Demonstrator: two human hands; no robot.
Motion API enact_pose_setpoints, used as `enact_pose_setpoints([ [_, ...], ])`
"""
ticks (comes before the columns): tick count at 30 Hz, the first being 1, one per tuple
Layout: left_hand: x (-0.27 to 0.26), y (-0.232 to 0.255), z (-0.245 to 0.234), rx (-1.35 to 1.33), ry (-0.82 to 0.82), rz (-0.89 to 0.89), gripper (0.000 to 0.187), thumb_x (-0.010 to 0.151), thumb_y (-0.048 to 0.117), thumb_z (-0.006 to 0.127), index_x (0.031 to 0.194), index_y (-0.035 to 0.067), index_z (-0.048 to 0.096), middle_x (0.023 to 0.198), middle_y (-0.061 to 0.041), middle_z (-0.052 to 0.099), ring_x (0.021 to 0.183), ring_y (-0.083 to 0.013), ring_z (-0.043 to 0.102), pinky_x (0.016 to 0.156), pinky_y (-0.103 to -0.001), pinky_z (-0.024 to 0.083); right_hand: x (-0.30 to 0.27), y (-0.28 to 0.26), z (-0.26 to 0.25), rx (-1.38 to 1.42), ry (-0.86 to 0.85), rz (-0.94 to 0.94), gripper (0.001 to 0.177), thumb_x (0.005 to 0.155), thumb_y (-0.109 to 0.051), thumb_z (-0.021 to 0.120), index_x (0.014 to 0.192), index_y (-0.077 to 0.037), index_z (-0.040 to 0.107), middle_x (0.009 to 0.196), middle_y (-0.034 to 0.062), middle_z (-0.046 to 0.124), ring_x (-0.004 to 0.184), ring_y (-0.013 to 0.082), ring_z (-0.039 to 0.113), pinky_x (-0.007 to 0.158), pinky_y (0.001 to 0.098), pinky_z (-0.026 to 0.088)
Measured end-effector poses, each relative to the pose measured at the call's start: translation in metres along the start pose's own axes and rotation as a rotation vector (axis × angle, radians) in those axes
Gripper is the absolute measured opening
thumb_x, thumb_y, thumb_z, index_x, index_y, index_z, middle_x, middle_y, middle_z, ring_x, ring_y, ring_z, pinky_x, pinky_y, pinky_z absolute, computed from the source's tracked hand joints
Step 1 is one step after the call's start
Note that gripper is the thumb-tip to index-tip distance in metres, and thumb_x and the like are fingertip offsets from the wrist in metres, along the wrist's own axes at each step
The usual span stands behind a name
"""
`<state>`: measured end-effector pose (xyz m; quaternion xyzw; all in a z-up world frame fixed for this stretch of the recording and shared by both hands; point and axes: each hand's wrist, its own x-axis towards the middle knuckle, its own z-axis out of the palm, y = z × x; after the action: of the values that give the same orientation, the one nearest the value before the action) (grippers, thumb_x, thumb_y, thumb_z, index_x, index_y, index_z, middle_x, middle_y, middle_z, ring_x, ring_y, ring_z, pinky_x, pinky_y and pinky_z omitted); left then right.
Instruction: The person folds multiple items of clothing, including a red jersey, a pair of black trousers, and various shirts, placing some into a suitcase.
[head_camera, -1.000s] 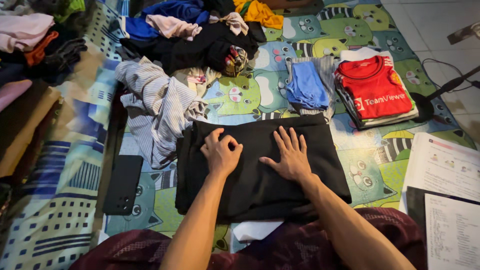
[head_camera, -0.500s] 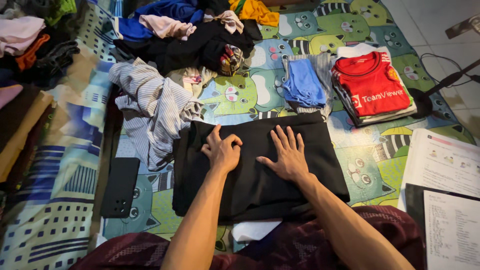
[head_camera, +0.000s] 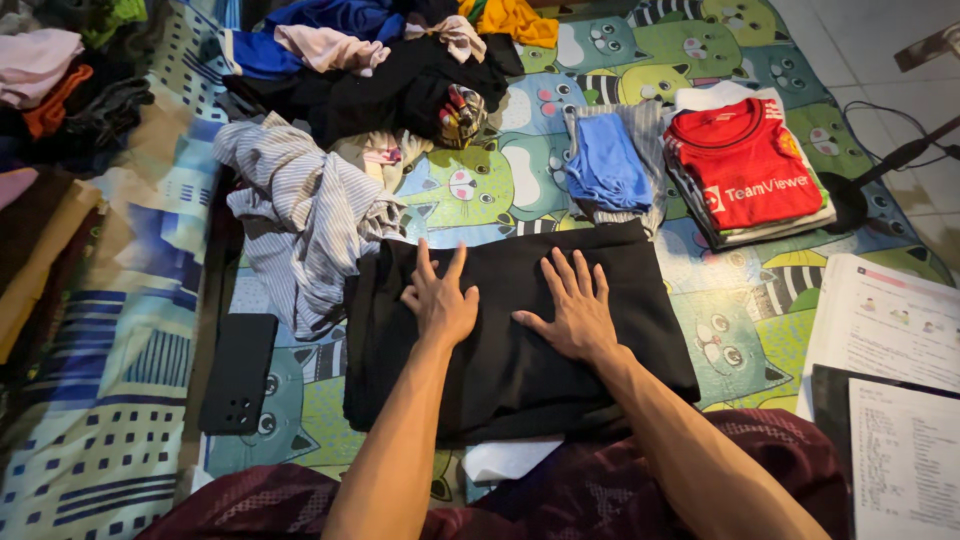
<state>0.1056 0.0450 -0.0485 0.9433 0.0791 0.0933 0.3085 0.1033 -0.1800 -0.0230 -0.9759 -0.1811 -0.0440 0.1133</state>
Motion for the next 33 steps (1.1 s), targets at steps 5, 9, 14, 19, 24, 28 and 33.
enact_pose_setpoints([
  [5, 0.001, 0.004, -0.007, -0.068, 0.011, -0.015, 0.040, 0.074, 0.020, 0.080, 0.111, 0.029, 0.067, 0.165, -0.015, 0.022, 0.141, -0.0321, 0.035, 0.105, -0.060, 0.026, 0.000, 0.001, 0.001, 0.019, 0.008, -0.001, 0.101, 0.082, -0.076, 0.058, 0.155, -0.009, 0.037, 0.166, 0.0102, 0.026, 0.154, 0.0356, 0.013, 0.121, 0.0567, 0.007],
  [9, 0.004, -0.006, 0.017, 0.070, 0.036, -0.002, 0.032, 0.080, 0.024, 0.080, 0.103, 0.041, 0.066, 0.168, -0.009, 0.023, 0.148, -0.0294, 0.033, 0.109, -0.059, 0.023, -0.002, 0.003, 0.004, 0.013, 0.051, -0.013, 0.101, 0.083, -0.076, 0.058, 0.155, -0.009, 0.038, 0.166, 0.0106, 0.027, 0.154, 0.0354, 0.015, 0.122, 0.0566, 0.009],
  [14, 0.009, -0.004, 0.020, -0.010, 0.018, -0.097, 0.106, 0.075, 0.027, 0.076, 0.164, 0.017, 0.018, 0.170, -0.017, 0.012, 0.144, -0.0332, 0.032, 0.107, -0.060, 0.023, 0.000, 0.001, 0.003, -0.005, 0.032, -0.004, 0.099, 0.083, -0.075, 0.058, 0.154, -0.009, 0.039, 0.165, 0.0102, 0.027, 0.154, 0.0360, 0.015, 0.121, 0.0572, 0.008],
  [19, 0.006, 0.002, 0.012, -0.128, 0.081, -0.107, 0.114, 0.073, 0.041, 0.083, 0.160, 0.008, 0.018, 0.167, -0.017, 0.013, 0.143, -0.0374, 0.027, 0.109, -0.065, 0.017, -0.002, 0.000, 0.001, 0.012, 0.059, -0.013, 0.099, 0.084, -0.075, 0.058, 0.154, -0.008, 0.039, 0.166, 0.0109, 0.027, 0.154, 0.0355, 0.015, 0.122, 0.0567, 0.009],
  [24, 0.001, 0.004, 0.010, -0.044, 0.010, -0.104, 0.029, 0.081, 0.045, 0.082, 0.101, 0.025, 0.075, 0.169, -0.006, 0.026, 0.154, -0.0296, 0.028, 0.117, -0.061, 0.016, -0.001, -0.002, -0.002, 0.007, 0.044, 0.003, 0.098, 0.084, -0.075, 0.057, 0.154, -0.008, 0.039, 0.165, 0.0107, 0.028, 0.154, 0.0358, 0.015, 0.122, 0.0571, 0.008],
  [28, 0.005, 0.011, 0.004, -0.012, -0.032, -0.138, 0.079, 0.078, 0.051, 0.079, 0.148, 0.028, 0.053, 0.169, -0.014, 0.016, 0.149, -0.0356, 0.024, 0.114, -0.063, 0.016, -0.001, -0.002, -0.002, -0.002, 0.052, -0.001, 0.097, 0.085, -0.075, 0.056, 0.154, -0.009, 0.039, 0.165, 0.0107, 0.029, 0.154, 0.0358, 0.016, 0.122, 0.0569, 0.009],
  [33, 0.002, 0.021, -0.005, 0.019, -0.047, -0.096, 0.110, 0.076, 0.056, 0.079, 0.162, 0.020, 0.021, 0.167, -0.019, 0.011, 0.149, -0.0381, 0.019, 0.111, -0.067, 0.015, -0.002, -0.003, -0.002, -0.001, 0.068, -0.004, 0.097, 0.085, -0.074, 0.057, 0.153, -0.008, 0.040, 0.165, 0.0107, 0.029, 0.154, 0.0357, 0.016, 0.122, 0.0568, 0.010],
])
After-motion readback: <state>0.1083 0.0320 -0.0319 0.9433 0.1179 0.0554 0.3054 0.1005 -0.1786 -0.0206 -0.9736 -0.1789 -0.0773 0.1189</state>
